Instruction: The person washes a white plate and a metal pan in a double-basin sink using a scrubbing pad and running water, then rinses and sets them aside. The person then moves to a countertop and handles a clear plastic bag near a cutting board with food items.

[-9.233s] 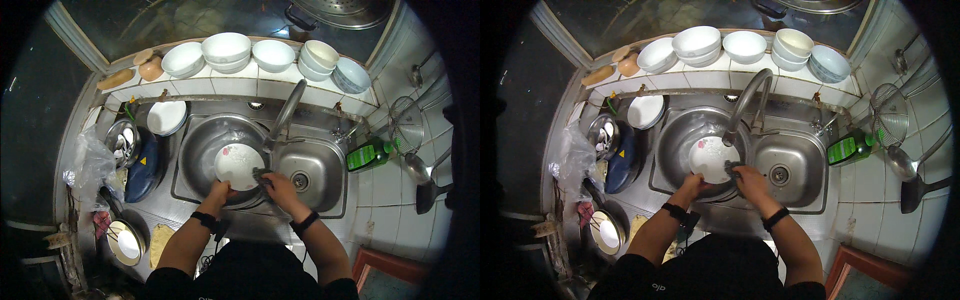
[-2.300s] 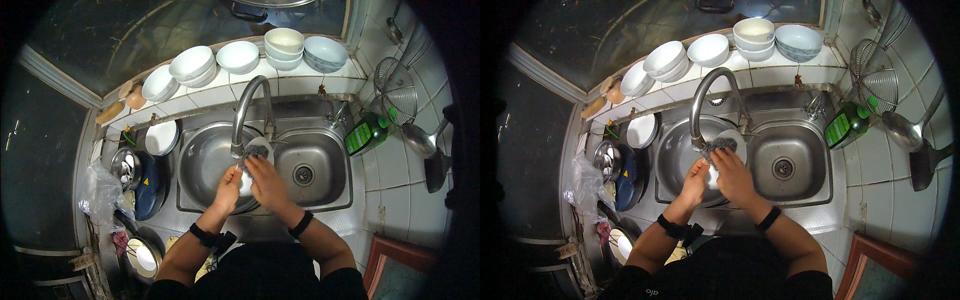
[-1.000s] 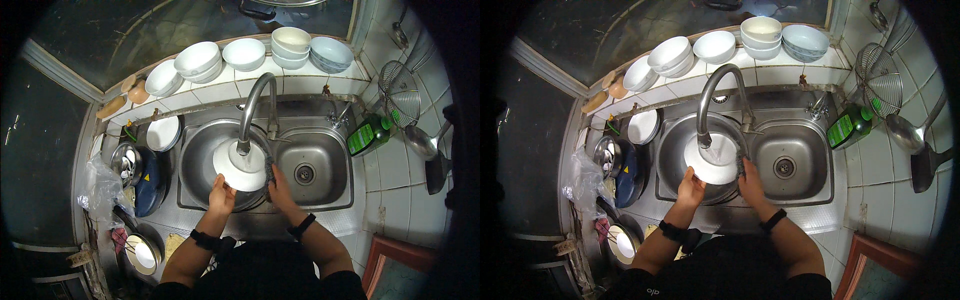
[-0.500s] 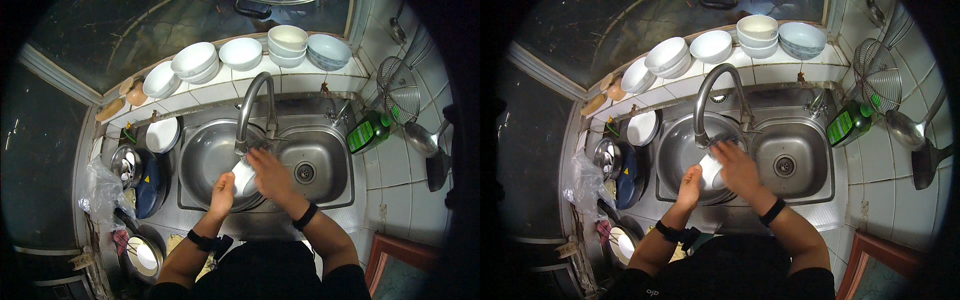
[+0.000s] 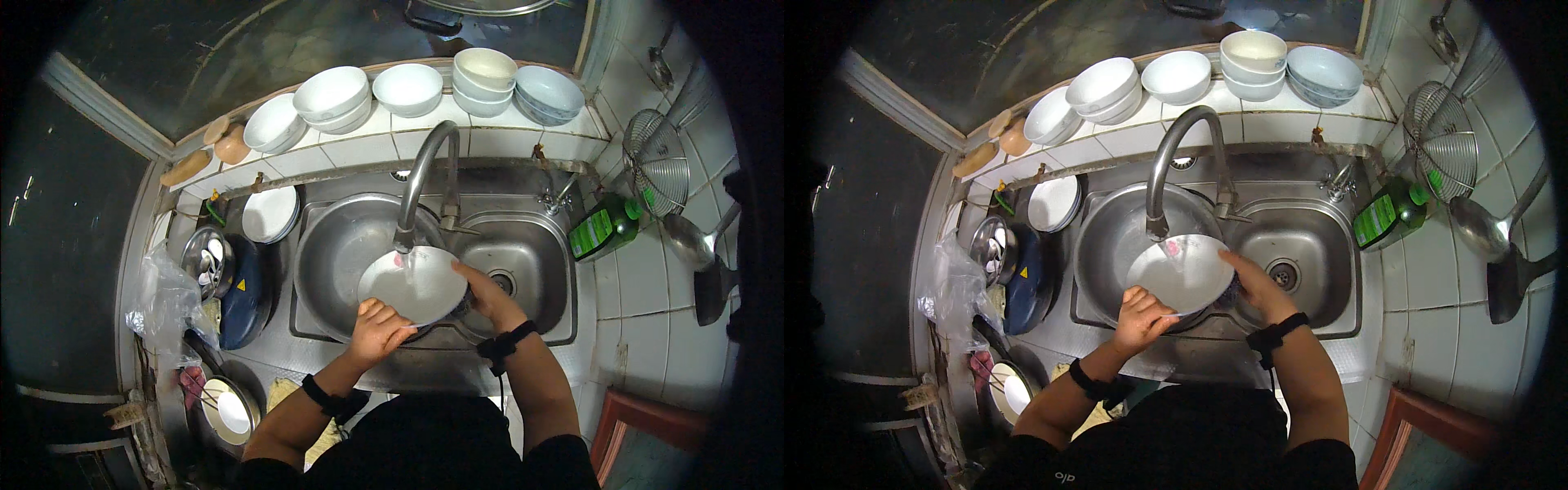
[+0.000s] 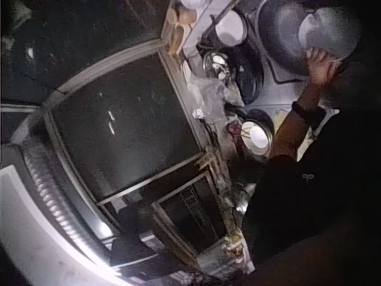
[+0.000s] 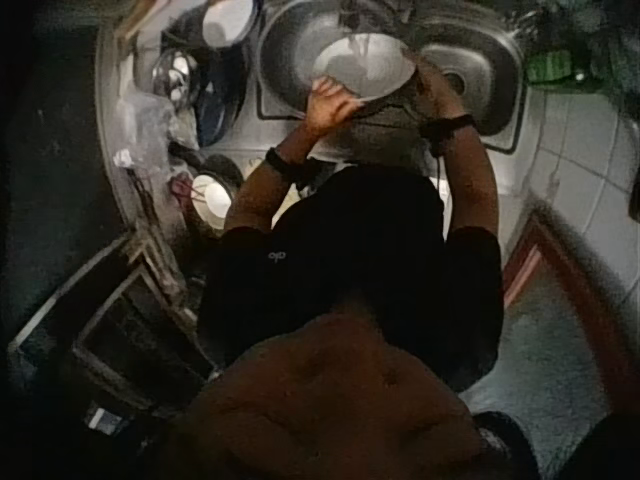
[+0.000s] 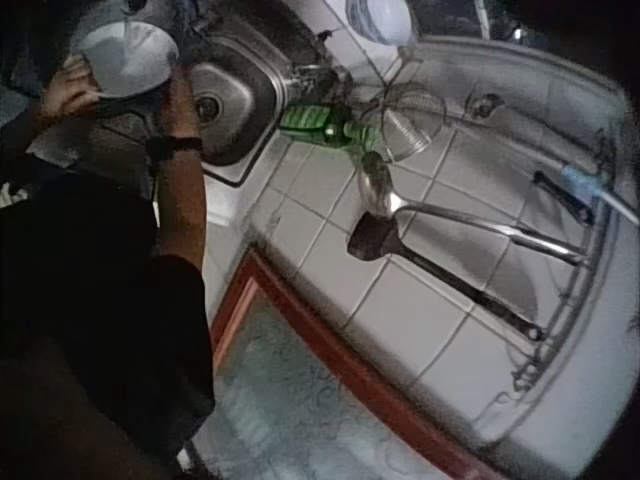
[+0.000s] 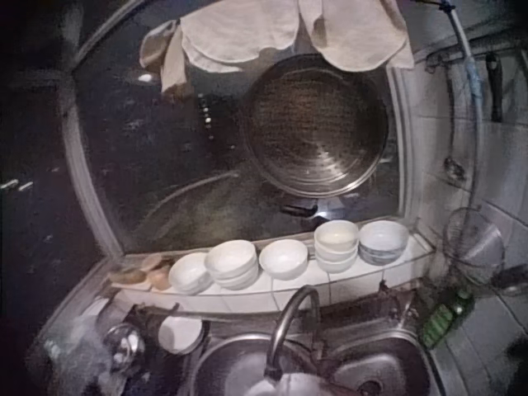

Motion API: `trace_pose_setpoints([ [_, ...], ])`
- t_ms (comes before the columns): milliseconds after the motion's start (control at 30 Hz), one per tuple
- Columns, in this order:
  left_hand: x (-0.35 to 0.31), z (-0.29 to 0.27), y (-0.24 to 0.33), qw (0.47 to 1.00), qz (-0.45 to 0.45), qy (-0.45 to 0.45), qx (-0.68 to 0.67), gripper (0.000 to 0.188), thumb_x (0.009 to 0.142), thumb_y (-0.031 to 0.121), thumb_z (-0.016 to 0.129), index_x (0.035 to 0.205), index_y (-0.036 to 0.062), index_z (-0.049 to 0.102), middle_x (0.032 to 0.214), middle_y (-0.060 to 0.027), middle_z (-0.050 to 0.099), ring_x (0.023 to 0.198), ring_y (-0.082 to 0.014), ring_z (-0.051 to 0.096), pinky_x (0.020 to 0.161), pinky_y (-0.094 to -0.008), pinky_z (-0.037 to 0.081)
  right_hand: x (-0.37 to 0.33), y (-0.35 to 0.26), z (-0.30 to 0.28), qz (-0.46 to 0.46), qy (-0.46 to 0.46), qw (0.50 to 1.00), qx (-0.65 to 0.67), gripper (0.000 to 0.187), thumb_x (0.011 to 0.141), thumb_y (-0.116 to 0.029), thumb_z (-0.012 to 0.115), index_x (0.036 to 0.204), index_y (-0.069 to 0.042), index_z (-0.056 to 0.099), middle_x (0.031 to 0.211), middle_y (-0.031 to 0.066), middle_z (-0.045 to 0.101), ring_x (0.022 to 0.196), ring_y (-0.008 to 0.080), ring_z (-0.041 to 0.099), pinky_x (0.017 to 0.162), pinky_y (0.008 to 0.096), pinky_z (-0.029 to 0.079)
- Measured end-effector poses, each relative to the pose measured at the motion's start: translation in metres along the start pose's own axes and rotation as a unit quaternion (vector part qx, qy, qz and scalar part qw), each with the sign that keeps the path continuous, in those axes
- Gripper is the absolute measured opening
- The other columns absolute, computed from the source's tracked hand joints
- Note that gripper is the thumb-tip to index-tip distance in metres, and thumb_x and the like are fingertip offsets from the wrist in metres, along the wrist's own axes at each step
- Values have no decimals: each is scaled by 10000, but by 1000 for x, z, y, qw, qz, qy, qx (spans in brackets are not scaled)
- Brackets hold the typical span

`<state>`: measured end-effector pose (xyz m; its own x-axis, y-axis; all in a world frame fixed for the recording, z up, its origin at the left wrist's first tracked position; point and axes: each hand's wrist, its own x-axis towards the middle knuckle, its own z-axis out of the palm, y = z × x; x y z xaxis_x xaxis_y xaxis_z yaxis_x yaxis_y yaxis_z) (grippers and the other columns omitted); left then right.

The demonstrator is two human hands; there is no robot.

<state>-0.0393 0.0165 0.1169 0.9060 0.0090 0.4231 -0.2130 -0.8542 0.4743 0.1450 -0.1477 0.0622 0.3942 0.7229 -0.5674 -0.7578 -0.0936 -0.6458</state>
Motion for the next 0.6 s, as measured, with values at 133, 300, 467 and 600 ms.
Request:
trace_pose_setpoints([
  [133,-17,-9,-7,996,60,-57,34,181,734,249,685,874,134,674,876,-9,593,872,-186,551,908,-400,363,0,12,2,-62,0,997,-44,493,814,-120,530,1275,15,415,1155,115,553,994,180,549,868,287,422],
  [300,-40,-10,-30,988,-118,-15,95,340,849,211,560,1165,87,554,1217,-155,496,1161,-304,450,1018,-406,310,3,25,19,-148,57,984,-83,523,823,-94,538,1316,-17,380,1182,98,526,1026,186,517,899,295,398],
  [467,-46,15,-51,785,-492,113,-359,452,877,161,513,1272,-23,394,1203,-189,506,1095,-303,512,926,-359,414,14,27,51,-202,118,962,-138,465,848,-110,540,1284,-10,415,1129,132,554,976,176,529,843,287,428],
  [600,-40,20,-56,623,-571,45,-533,419,851,140,541,1235,28,416,1126,-98,556,984,-221,580,779,-329,508,13,26,51,-176,138,973,-53,473,855,-138,545,1286,4,409,1135,143,551,980,191,534,844,288,427],
])
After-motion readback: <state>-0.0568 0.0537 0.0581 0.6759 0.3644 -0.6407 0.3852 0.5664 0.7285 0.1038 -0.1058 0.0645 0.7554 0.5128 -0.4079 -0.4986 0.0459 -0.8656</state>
